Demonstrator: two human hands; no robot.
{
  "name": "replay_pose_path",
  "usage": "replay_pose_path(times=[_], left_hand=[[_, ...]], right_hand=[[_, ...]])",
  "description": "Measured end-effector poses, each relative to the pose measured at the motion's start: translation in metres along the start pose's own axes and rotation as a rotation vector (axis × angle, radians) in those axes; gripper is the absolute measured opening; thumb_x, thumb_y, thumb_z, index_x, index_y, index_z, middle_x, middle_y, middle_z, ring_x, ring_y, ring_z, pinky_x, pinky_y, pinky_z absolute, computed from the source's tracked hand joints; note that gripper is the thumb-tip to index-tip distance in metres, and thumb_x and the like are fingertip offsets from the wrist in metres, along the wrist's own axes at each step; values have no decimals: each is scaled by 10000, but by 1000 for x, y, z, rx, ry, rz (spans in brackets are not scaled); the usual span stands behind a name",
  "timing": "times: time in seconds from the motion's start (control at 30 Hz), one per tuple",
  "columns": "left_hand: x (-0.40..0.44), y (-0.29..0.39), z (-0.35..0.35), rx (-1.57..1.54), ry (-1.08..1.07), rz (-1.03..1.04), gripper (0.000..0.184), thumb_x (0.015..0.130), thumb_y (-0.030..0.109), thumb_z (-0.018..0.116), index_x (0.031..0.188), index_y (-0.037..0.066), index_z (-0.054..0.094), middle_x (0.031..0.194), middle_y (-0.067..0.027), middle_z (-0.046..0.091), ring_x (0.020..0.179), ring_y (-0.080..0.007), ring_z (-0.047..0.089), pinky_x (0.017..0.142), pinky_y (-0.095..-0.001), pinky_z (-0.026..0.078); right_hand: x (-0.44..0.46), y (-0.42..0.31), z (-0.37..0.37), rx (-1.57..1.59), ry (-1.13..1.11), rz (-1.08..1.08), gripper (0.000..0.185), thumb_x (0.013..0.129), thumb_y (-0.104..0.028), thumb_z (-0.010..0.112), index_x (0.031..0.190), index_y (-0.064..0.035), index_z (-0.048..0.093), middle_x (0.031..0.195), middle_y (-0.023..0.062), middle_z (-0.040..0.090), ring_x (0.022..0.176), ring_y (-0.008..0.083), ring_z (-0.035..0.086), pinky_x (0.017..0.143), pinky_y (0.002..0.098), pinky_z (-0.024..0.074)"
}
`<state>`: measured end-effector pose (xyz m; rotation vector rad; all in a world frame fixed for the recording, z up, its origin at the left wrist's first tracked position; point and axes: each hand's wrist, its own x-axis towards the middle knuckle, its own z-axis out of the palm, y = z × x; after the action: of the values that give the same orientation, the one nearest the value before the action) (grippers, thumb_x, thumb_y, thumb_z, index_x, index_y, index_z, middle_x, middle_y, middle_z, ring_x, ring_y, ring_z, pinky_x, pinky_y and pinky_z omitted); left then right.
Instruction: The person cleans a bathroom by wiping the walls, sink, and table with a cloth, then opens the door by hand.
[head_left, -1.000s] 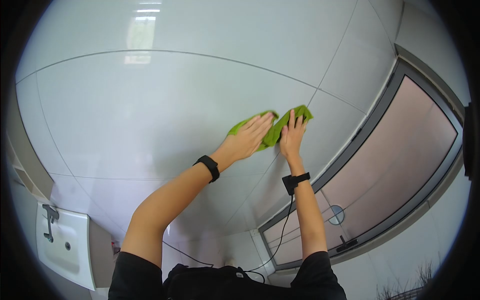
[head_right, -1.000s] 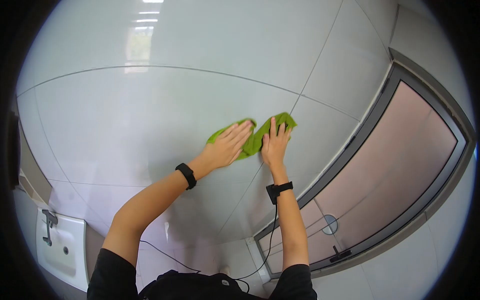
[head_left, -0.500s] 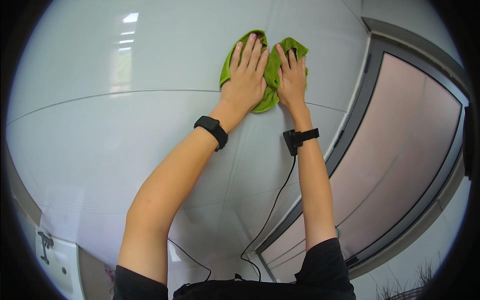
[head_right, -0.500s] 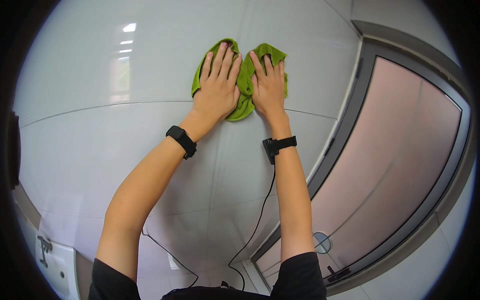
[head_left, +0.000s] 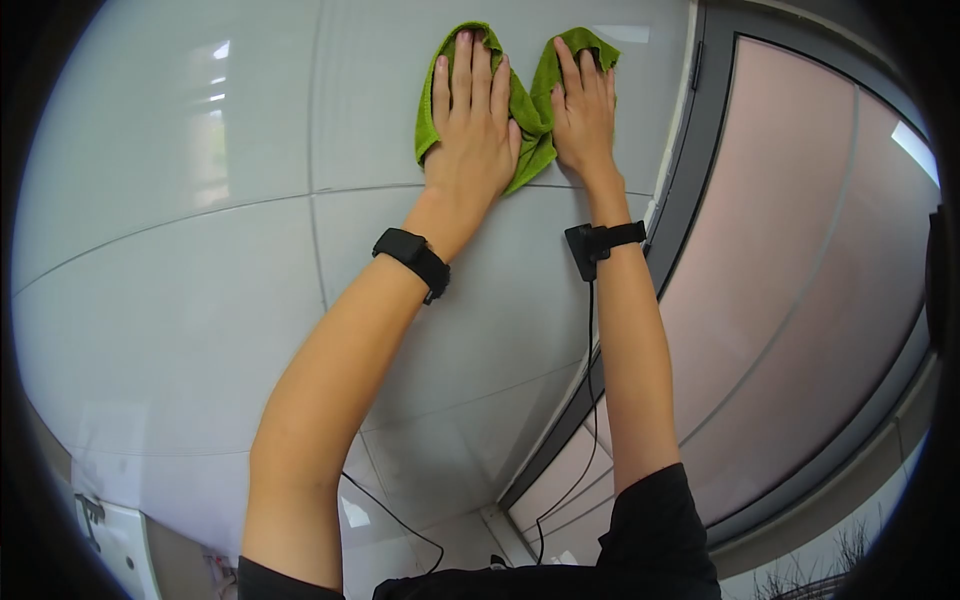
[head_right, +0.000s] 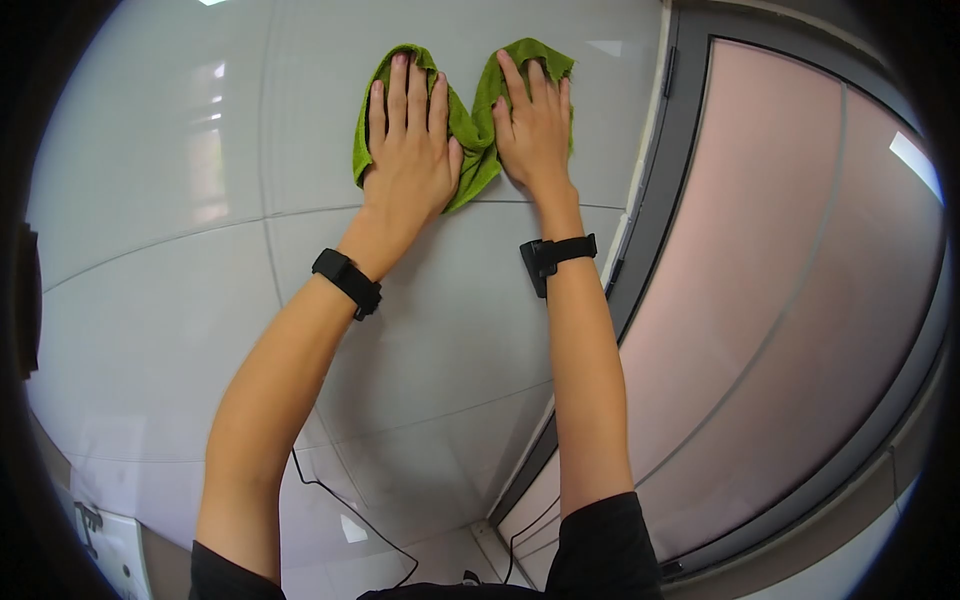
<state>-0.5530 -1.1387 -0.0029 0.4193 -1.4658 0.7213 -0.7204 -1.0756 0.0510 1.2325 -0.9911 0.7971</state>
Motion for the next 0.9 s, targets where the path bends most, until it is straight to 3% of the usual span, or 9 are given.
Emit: replay_pose_path(times=[0.47,0.5,0.7,0.73,0.9], left_hand=[[-14,75,65,-114,-54,8,668,918,292,586,1469,-53,433,1585,-277,308,1523,-401,205,1240,-541,148],[-6,43,30,-127,-30,-5,668,917,290,586,1468,-55,433,1585,-277,307,1523,-402,205,1240,-543,148],[17,22,26,-208,-122,96,602,957,280,533,1457,-45,452,1592,-240,321,1523,-368,225,1245,-506,181],[16,-15,-7,-235,-133,78,597,960,284,531,1457,-38,457,1594,-231,323,1524,-359,227,1246,-498,183],[16,-18,9,-293,-199,105,587,961,293,552,1460,-7,470,1597,-178,351,1518,-317,263,1239,-475,221]], right_hand=[[-92,85,2,0,-79,307,538,1049,-243,402,1578,-169,335,1512,289,398,1403,447,377,1225,562,153],[-61,43,-9,-13,-74,297,538,1052,-235,395,1580,-166,327,1514,292,392,1407,448,371,1226,563,150],[-57,35,-5,-15,-151,403,556,1061,-190,370,1601,-132,253,1532,308,344,1431,463,318,1228,564,133],[-38,-6,-12,-51,-203,396,573,1060,-190,372,1609,-117,224,1537,314,327,1436,477,298,1226,564,133],[-56,4,-7,-45,-265,466,625,1034,-157,411,1613,-76,190,1535,350,298,1438,512,267,1211,584,152]])
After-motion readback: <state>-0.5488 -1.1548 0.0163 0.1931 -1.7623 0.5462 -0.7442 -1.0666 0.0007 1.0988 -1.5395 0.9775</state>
